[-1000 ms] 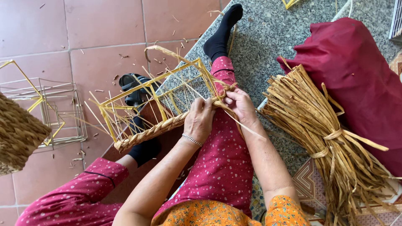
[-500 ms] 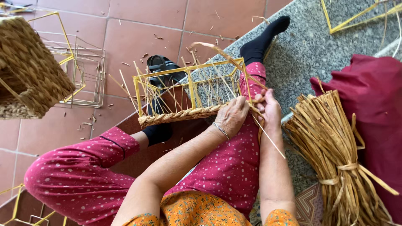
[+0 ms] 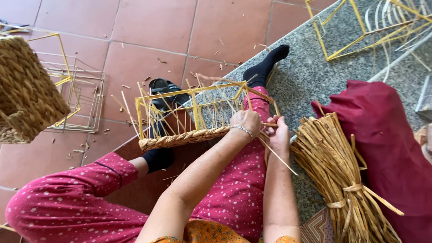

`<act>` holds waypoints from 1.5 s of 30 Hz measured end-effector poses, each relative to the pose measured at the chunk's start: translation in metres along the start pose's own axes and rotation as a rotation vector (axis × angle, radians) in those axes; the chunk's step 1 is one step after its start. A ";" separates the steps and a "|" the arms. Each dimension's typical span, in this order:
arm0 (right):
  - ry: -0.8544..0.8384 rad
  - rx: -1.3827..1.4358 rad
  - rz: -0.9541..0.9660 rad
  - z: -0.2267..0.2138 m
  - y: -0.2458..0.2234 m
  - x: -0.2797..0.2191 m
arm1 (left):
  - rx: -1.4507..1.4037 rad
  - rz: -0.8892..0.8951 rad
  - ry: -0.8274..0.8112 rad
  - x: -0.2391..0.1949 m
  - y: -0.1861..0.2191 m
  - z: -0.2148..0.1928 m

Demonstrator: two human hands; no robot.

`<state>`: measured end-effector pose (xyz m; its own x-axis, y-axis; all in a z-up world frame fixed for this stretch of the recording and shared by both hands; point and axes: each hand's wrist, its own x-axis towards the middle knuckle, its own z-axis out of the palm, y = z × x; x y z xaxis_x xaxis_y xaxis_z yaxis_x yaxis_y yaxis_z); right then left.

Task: The person weaves dried palm leaves into a yellow metal basket frame, interlacing strands through vertical bars to form the base. They occasionally use scissors to trim excess material and continue weaving around the frame.

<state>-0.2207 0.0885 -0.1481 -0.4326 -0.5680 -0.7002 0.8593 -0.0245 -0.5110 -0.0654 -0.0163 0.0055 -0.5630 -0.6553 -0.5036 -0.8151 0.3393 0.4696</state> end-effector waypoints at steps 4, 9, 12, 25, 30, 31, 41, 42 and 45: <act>-0.046 0.253 -0.078 -0.039 0.001 0.017 | 0.074 -0.008 0.009 0.009 -0.002 0.008; -0.103 0.154 -0.130 -0.030 -0.008 0.001 | 0.071 0.006 0.044 0.005 -0.005 0.008; -0.089 0.083 -0.158 -0.002 -0.014 -0.032 | 0.086 -0.011 0.121 -0.009 -0.020 -0.011; -0.479 -0.385 -0.801 0.144 0.018 -0.219 | -0.413 0.203 0.494 -0.196 -0.158 -0.148; -0.551 -0.555 -0.914 0.140 0.032 -0.281 | -0.793 0.353 0.420 -0.219 -0.212 -0.104; -0.576 -0.653 -0.989 0.135 0.035 -0.289 | -0.823 0.314 0.377 -0.218 -0.220 -0.094; -0.374 -1.048 -1.186 0.107 0.079 -0.342 | -1.046 0.274 0.401 -0.214 -0.255 -0.054; -0.360 -1.091 -1.283 0.108 0.081 -0.347 | -1.006 0.253 0.418 -0.216 -0.255 -0.057; -0.403 -1.095 -1.330 0.107 0.091 -0.363 | -0.852 0.289 0.493 -0.224 -0.255 -0.054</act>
<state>0.0435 0.2037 0.1129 -0.3884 -0.7764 0.4963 -0.6173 -0.1807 -0.7657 0.2760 0.0080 0.0378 -0.4467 -0.8943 -0.0260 -0.1813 0.0620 0.9815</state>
